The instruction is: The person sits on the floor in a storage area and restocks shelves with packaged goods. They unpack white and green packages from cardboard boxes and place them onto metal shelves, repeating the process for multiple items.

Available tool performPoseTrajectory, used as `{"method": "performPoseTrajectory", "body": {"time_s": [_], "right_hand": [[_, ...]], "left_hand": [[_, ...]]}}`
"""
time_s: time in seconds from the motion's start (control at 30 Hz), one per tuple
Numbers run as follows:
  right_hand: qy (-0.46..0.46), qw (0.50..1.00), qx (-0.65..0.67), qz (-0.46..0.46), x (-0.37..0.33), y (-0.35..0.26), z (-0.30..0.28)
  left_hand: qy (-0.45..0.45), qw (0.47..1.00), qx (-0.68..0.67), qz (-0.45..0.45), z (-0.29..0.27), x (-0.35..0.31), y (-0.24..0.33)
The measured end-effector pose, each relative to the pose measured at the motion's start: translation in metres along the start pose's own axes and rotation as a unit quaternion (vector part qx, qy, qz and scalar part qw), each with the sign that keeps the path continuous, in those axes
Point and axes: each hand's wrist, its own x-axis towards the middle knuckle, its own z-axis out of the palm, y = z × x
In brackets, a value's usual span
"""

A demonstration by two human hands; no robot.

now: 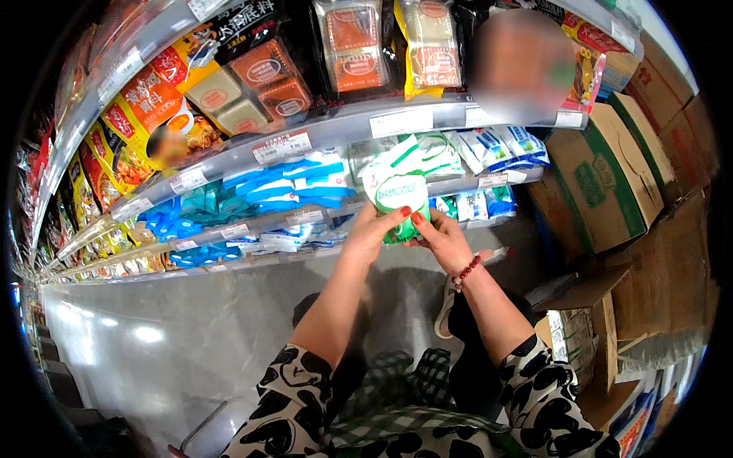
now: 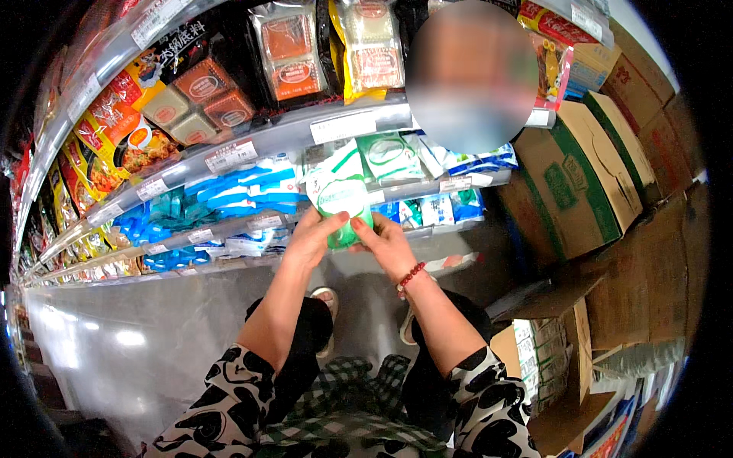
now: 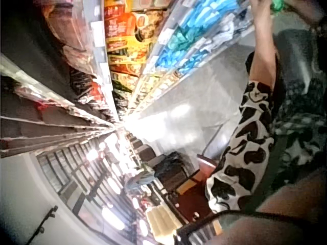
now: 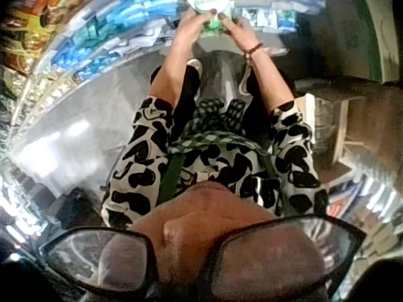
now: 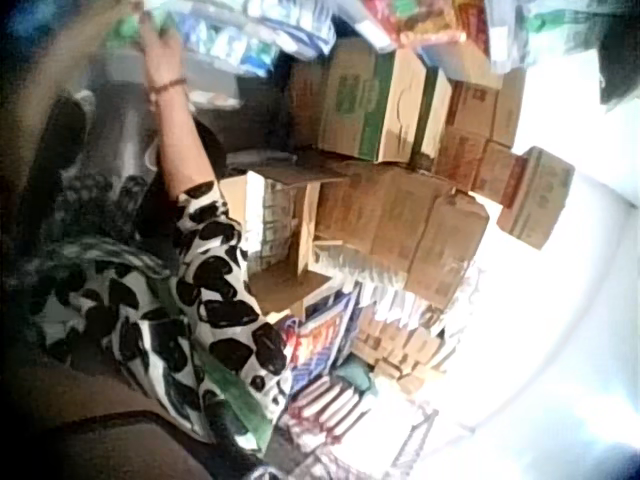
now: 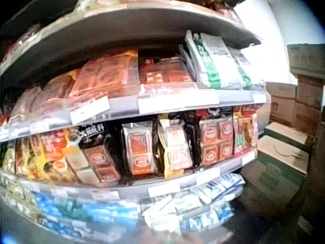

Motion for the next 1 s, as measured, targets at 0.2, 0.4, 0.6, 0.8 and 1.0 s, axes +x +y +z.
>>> {"method": "performPoseTrajectory", "body": {"time_s": [0.2,0.4,0.6,0.8,1.0], "right_hand": [[-0.034,0.999,-0.003,0.032,-0.001,-0.015,-0.006],[0.026,0.995,-0.092,0.031,-0.004,0.000,-0.007],[0.040,0.992,-0.117,-0.026,-0.004,0.006,-0.001],[0.049,0.999,-0.021,-0.007,-0.004,0.002,0.009],[0.035,0.999,-0.031,-0.002,0.000,0.016,-0.002]], "left_hand": [[-0.001,1.000,0.020,0.019,-0.002,-0.001,-0.002],[0.012,0.982,0.176,-0.061,-0.011,-0.004,-0.004],[0.039,0.997,0.052,-0.027,-0.014,-0.002,-0.009],[0.079,0.986,0.139,0.056,-0.006,-0.004,-0.008],[0.072,0.996,0.022,0.051,-0.002,0.000,-0.004]]}}
